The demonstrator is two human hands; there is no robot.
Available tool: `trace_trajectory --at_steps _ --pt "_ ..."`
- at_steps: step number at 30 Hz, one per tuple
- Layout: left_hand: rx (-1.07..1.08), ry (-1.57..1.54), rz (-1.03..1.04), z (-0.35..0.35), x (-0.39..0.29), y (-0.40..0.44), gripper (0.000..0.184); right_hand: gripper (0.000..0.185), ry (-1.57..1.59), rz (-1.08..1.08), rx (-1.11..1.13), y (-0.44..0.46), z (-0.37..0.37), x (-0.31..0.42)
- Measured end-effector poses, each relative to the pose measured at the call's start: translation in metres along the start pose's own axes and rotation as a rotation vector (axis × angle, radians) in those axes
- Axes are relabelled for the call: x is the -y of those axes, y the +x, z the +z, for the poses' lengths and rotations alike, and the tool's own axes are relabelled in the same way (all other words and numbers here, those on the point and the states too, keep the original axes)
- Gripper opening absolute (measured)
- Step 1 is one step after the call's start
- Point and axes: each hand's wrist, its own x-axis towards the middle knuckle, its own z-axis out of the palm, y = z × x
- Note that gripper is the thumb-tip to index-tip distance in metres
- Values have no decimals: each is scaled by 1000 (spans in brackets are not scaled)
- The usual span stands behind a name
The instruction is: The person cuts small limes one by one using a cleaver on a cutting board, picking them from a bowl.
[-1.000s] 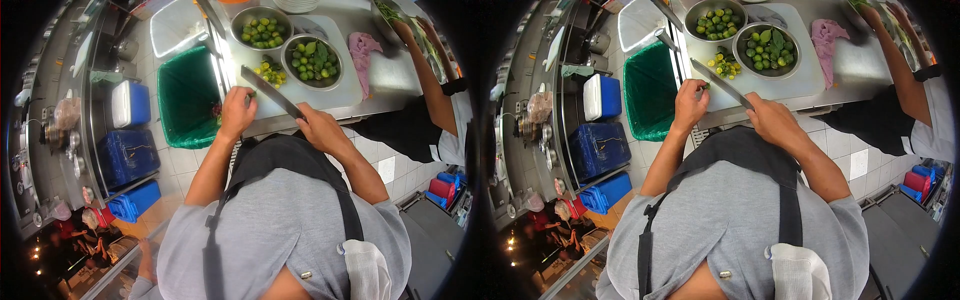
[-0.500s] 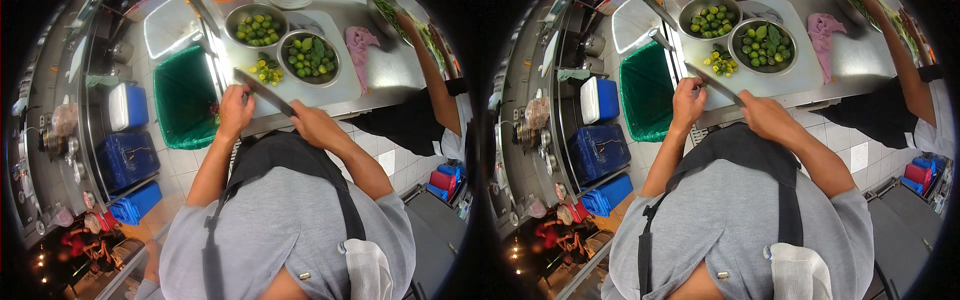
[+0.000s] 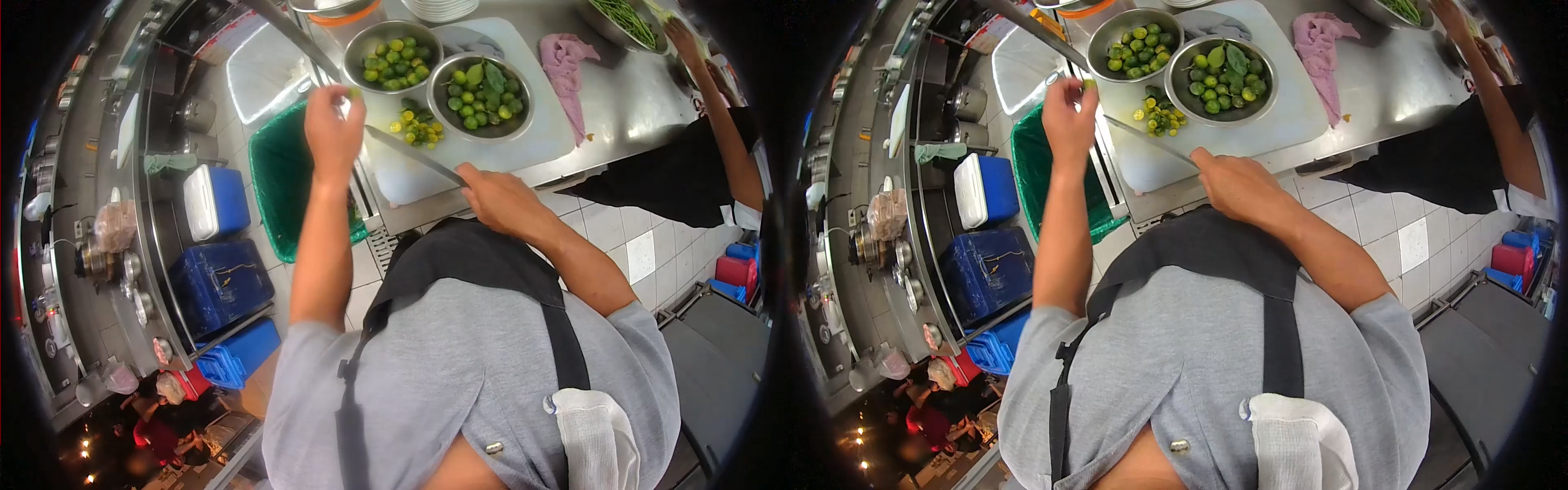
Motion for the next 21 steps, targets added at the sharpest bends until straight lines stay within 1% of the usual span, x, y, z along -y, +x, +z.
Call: trace_trajectory --at_steps 2,4,7,10,11,13,16,19,21 --pt "34 68 54 17 -6 38 21 21 -9 -9 6 2 1 1" --pt "146 169 107 34 -7 60 24 20 -3 -10 -15 0 4 1" --pt "219 154 297 61 -24 59 22 20 16 1 -63 -2 9 -1" --pt "521 346 537 85 -53 39 22 22 6 24 -49 -4 12 0" --pt "586 440 586 92 -62 29 18 23 -5 31 -33 -4 13 1" --pt "703 631 680 106 -71 13 12 24 -40 5 -73 -6 15 4" --pt "853 752 651 120 -77 11 16 25 -74 -21 -104 -8 15 5" --pt "811 765 669 120 -74 15 18 21 -54 -15 -76 -7 18 1" --pt "747 636 626 113 -77 16 19 21 -44 -9 -63 -6 17 -1"
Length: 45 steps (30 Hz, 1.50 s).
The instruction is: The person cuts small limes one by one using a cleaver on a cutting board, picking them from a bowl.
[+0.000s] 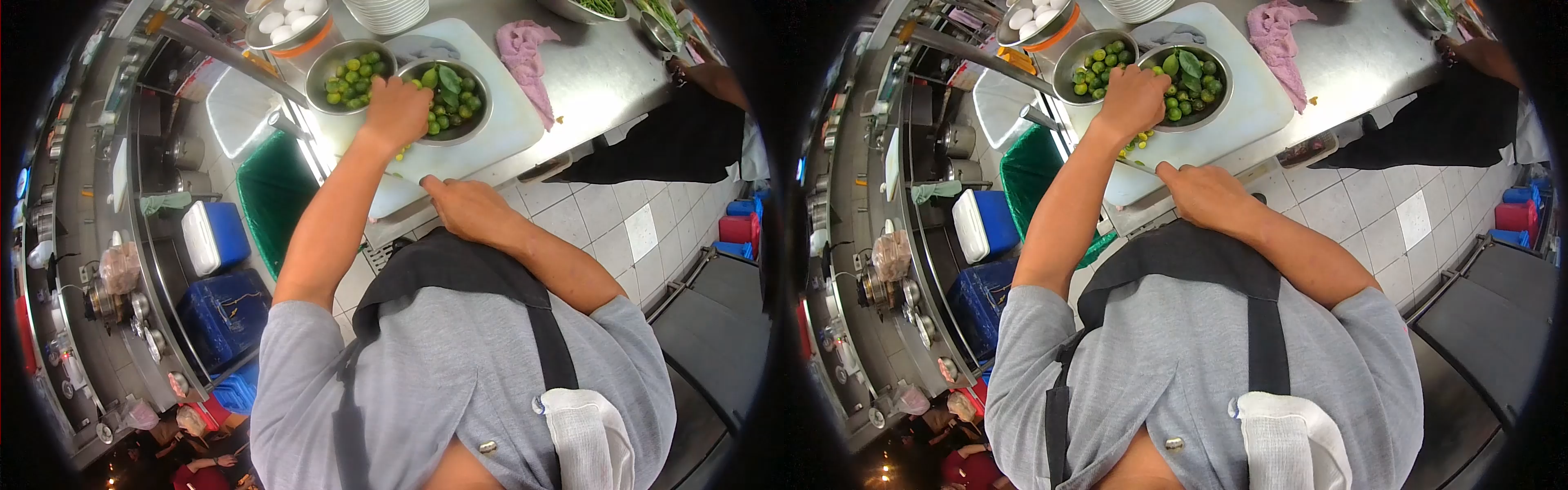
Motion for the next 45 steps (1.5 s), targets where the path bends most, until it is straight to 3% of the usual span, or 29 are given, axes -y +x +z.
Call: trace_trajectory --at_steps 1,4,8,11,14,17,21,25,29,32,45 --pt "-45 -57 -13 -5 -1 -4 21 22 0 0 1 0 0 0" --pt "-53 -975 -308 -36 -8 -17 17 27 -1 40 60 0 -10 6" --pt "-153 -2095 -298 -45 4 -68 29 35 16 36 96 -1 -10 5" --pt "-260 -2371 -231 -52 2 -104 28 34 60 -10 149 -4 -15 11" --pt "-394 -2445 -325 -55 0 -133 26 30 117 -8 142 7 -16 -1" --pt "-542 -2318 -390 -58 -1 -155 24 27 49 51 79 17 -25 1" --pt "-629 -1915 -530 -58 -5 -174 25 26 52 29 30 24 -23 -12" --pt "-532 -1225 -752 -5 -10 -175 18 26 53 44 28 24 -20 -13" --pt "-569 -651 -573 48 -12 -174 21 26 42 42 20 23 -12 -12" --pt "-589 -461 -499 55 -14 -176 22 27 33 30 -8 19 -10 -11" --pt "-477 -598 -552 45 -8 -182 21 27 119 51 36 6 -25 -1"
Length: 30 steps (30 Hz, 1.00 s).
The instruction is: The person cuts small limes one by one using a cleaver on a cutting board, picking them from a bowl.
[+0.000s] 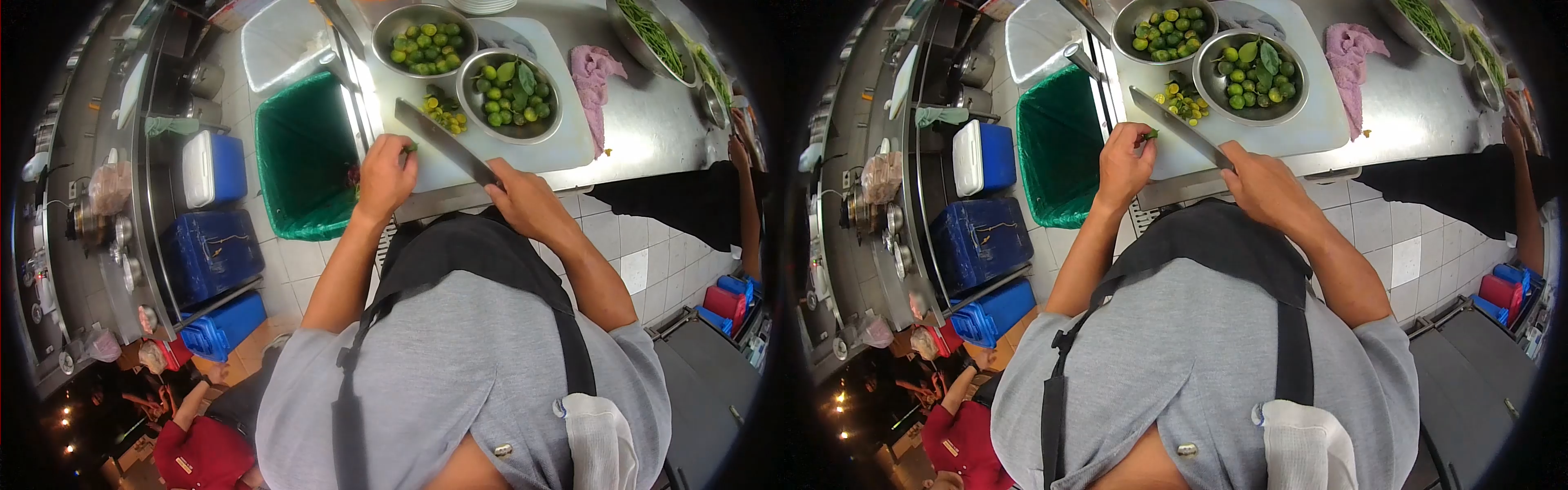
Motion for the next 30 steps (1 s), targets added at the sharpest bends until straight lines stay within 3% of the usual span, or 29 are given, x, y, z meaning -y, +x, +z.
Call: trace_trajectory --at_steps 12,23,26,30 --pt "-42 14 3 2 -2 4 20 27 99 100 111 -20 -25 18" --pt "-66 -48 6 4 3 -2 18 26 -29 -17 74 34 8 8" --pt "-180 -131 -83 -8 9 11 17 25 -33 4 46 23 3 -1" --pt "-304 -108 -6 -29 3 88 20 22 -35 -2 23 16 7 -2"
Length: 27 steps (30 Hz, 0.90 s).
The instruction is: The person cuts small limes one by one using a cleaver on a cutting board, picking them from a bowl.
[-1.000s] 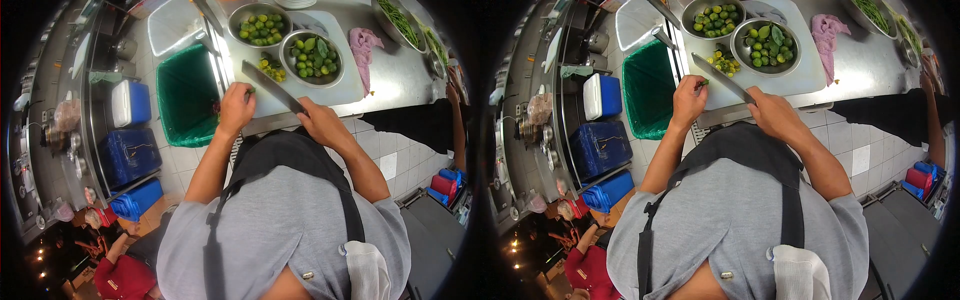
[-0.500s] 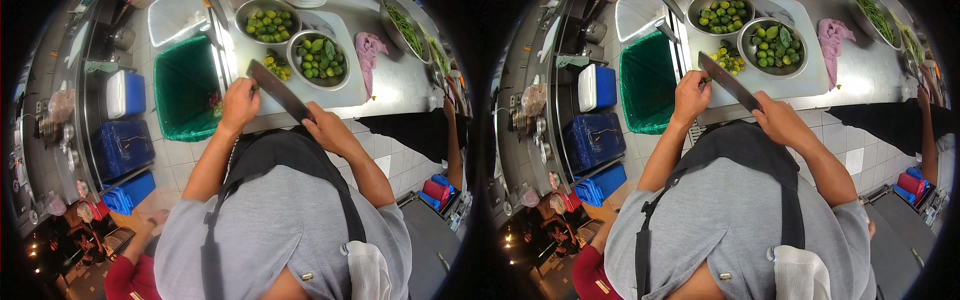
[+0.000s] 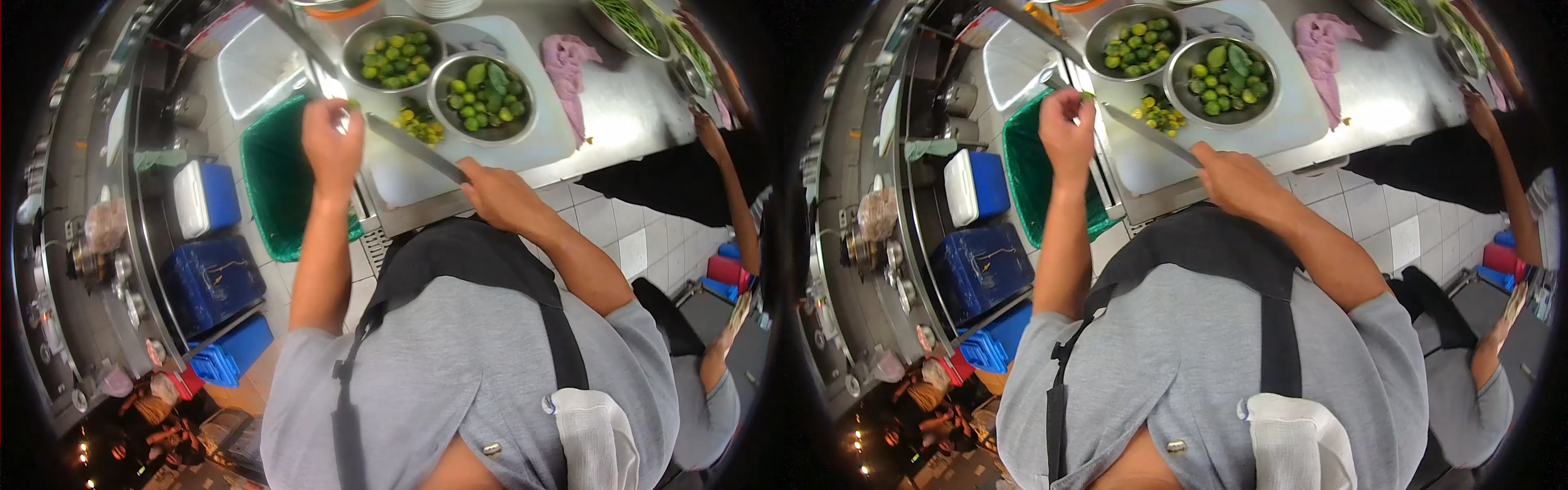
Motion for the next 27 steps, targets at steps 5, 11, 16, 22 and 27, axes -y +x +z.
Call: trace_trajectory --at_steps 5,11,16,22,27 --pt "192 190 120 42 -3 77 20 22 0 4 11 1 4 1" --pt "528 323 492 91 -41 71 25 25 9 -1 -19 0 12 1" --pt "738 632 753 129 -70 46 8 26 13 -96 -68 -9 8 5" --pt "801 621 760 144 -74 45 9 23 49 -124 -151 -19 11 4" --pt "834 422 520 131 -94 46 22 24 65 -119 -127 -22 8 4"
